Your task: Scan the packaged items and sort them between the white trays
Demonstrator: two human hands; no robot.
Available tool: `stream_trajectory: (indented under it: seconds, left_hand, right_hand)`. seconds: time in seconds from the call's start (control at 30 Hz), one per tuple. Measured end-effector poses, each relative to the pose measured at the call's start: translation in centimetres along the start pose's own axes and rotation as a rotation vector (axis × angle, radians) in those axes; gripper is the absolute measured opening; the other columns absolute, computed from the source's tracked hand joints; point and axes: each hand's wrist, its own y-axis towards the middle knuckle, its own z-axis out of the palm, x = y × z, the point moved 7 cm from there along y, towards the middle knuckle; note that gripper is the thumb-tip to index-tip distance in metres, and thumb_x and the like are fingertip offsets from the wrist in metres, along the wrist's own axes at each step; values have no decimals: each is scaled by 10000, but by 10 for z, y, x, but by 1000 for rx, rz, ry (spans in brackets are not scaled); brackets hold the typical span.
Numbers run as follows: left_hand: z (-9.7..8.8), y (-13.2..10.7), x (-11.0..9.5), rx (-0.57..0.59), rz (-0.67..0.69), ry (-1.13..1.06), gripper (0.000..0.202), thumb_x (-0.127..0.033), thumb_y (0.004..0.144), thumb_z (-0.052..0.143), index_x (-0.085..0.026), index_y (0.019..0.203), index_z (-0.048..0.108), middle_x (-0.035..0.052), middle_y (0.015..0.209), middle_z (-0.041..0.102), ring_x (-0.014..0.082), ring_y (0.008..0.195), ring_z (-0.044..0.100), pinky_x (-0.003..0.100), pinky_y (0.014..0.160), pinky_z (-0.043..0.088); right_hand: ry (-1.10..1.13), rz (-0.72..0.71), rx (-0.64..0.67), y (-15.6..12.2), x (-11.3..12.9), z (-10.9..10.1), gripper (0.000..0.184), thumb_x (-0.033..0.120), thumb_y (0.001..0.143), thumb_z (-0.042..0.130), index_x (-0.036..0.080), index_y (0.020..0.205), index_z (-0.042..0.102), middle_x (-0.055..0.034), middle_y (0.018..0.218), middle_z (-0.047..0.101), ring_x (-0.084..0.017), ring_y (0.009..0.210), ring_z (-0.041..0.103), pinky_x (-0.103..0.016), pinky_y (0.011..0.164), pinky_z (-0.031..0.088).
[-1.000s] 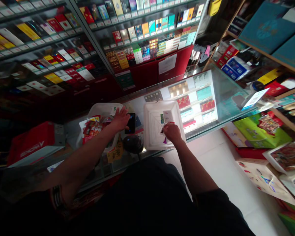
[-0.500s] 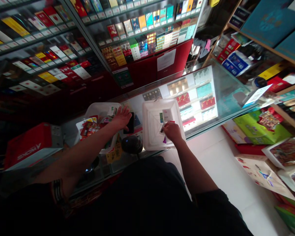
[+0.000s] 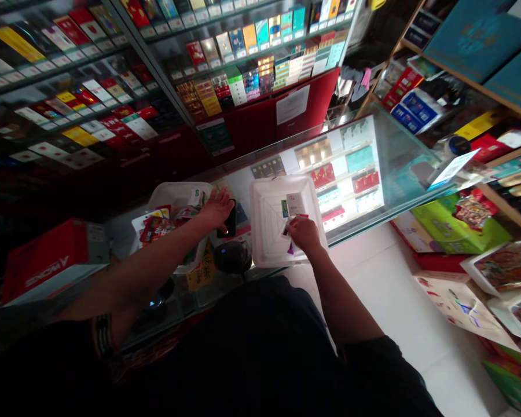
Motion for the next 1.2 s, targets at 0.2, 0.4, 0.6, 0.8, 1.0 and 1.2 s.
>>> stream_trajectory:
  seconds: [0.2, 0.4, 0.6, 0.8, 1.0, 1.2]
  left_hand:
    - [0, 0, 0, 31, -9, -9, 1302, -481, 469, 1055, -76, 1578, 507, 315, 1746, 245, 552, 1640, -54, 714, 1283, -93]
    - [-6, -4, 0, 36, -14, -104, 1099, -395, 641, 982, -86, 1583, 508, 299, 1745, 266, 529, 1652, -8, 722, 1279, -103]
    - [-10, -7, -3, -10, -18, -89, 1255, -435, 531, 1028, -100, 1606, 475, 304, 1752, 243, 528, 1653, 14, 687, 1297, -88]
    - [-30, -18, 15, -72, -87, -85, 1090, -373, 650, 966, -86, 1583, 481, 298, 1760, 220, 476, 1669, 39, 661, 1319, -10]
    - [-72, -52, 42, -354, -275, -266, 745, -331, 830, 811, -142, 1501, 548, 227, 1760, 258, 426, 1671, 119, 627, 1334, 101]
    - [-114, -80, 6, -560, -269, -461, 586, -337, 872, 773, -179, 1408, 597, 205, 1719, 358, 407, 1643, 237, 609, 1322, 217]
  right_hand:
    - [2, -5, 5, 1, -2, 1, 149, 302, 923, 708, 206, 921, 822, -42, 973, 834, -206, 939, 758, -273, 815, 502]
    - [5, 4, -2, 0, 0, 0, 137, 305, 920, 722, 207, 912, 817, -48, 998, 838, -220, 972, 760, -283, 825, 504]
    - [19, 11, -9, 0, -1, 0, 122, 294, 914, 724, 207, 910, 809, -46, 989, 838, -215, 977, 762, -278, 838, 507]
    - [28, 8, -4, 1, -3, 2, 119, 282, 907, 719, 206, 926, 807, -45, 1004, 837, -211, 989, 763, -278, 858, 516]
    - [-62, -13, -21, 0, 1, 3, 169, 322, 920, 706, 194, 974, 802, -75, 1038, 820, -236, 1011, 753, -297, 859, 522]
    - [-232, -22, -58, -2, 12, -3, 259, 338, 965, 639, 174, 1112, 776, -141, 1183, 760, -280, 1087, 729, -334, 871, 536]
